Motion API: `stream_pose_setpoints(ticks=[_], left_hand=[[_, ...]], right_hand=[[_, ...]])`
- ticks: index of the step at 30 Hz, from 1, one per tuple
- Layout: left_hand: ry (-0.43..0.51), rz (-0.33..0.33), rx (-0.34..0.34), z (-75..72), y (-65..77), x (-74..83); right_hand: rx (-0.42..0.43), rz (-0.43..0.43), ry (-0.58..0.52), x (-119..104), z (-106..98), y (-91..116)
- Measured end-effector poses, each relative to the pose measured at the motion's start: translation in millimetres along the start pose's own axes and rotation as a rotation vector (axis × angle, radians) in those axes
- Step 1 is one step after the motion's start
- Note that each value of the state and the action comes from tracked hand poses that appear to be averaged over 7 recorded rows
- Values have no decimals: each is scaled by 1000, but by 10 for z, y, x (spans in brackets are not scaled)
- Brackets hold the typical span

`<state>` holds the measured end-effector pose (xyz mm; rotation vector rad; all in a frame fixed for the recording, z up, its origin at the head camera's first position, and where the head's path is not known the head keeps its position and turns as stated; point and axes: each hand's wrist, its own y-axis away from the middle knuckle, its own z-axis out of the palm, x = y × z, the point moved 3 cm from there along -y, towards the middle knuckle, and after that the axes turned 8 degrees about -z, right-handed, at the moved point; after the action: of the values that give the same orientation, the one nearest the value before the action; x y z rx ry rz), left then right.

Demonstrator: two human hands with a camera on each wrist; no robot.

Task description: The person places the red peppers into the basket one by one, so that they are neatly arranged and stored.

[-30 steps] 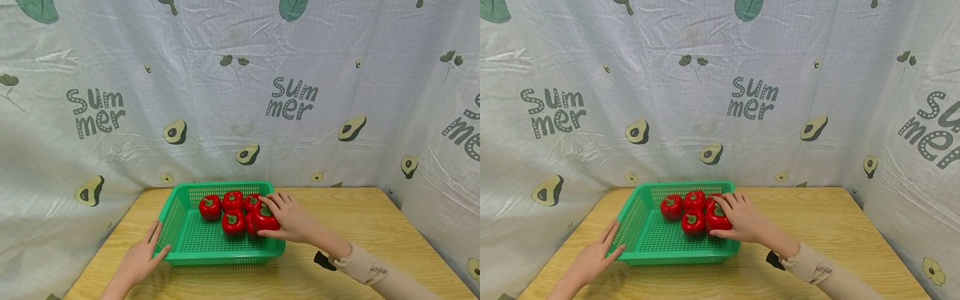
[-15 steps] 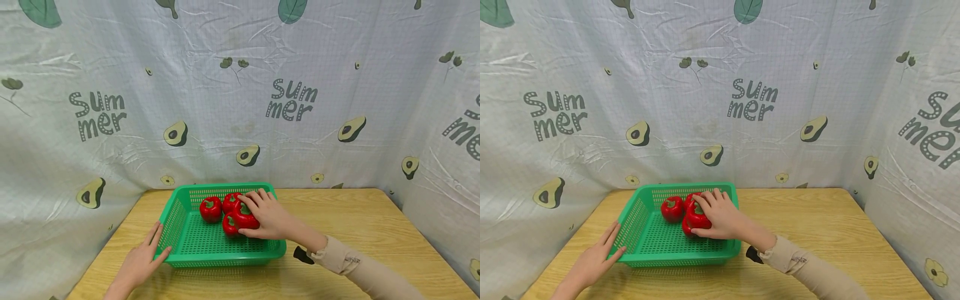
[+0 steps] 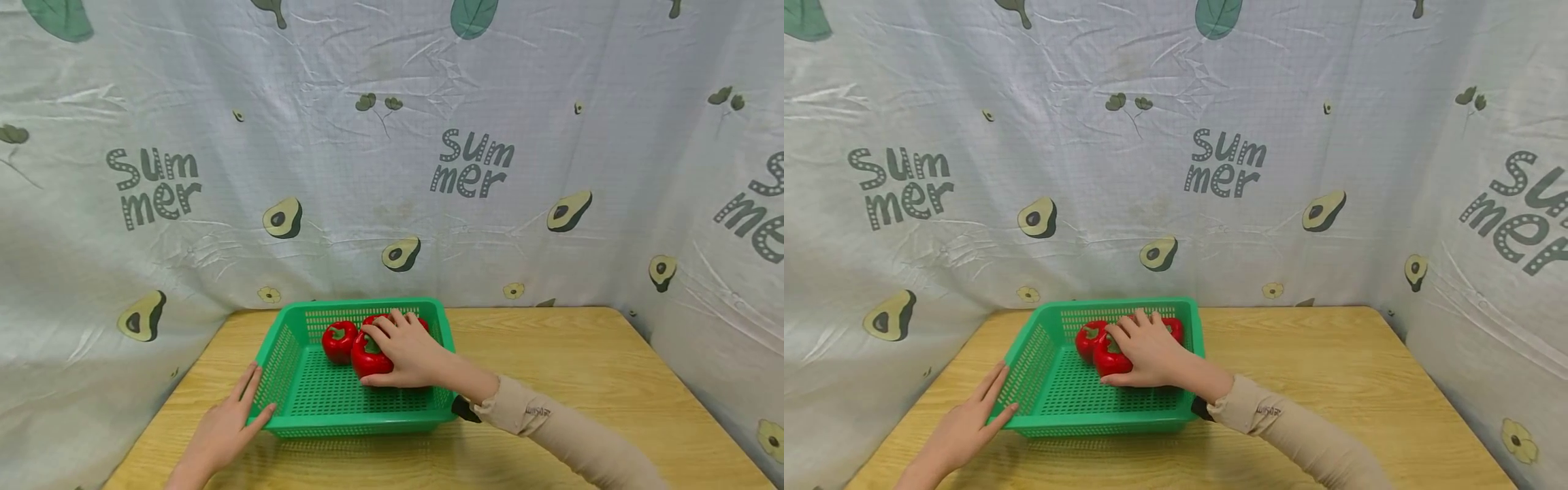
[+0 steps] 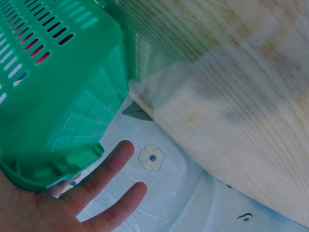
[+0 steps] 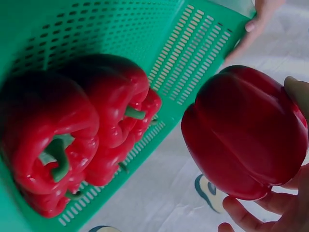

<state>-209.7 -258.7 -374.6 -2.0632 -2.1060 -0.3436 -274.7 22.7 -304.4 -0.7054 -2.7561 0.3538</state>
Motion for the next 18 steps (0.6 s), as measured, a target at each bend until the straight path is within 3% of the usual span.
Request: stream_pose_setpoints(ticks=[9, 18], left_hand=[[-14, 2, 3, 12, 25, -19], [-21, 41, 80, -6, 14, 6]], right_hand=[[-16, -62, 37, -131, 1, -169], [-113, -46, 35, -123, 135, -346]])
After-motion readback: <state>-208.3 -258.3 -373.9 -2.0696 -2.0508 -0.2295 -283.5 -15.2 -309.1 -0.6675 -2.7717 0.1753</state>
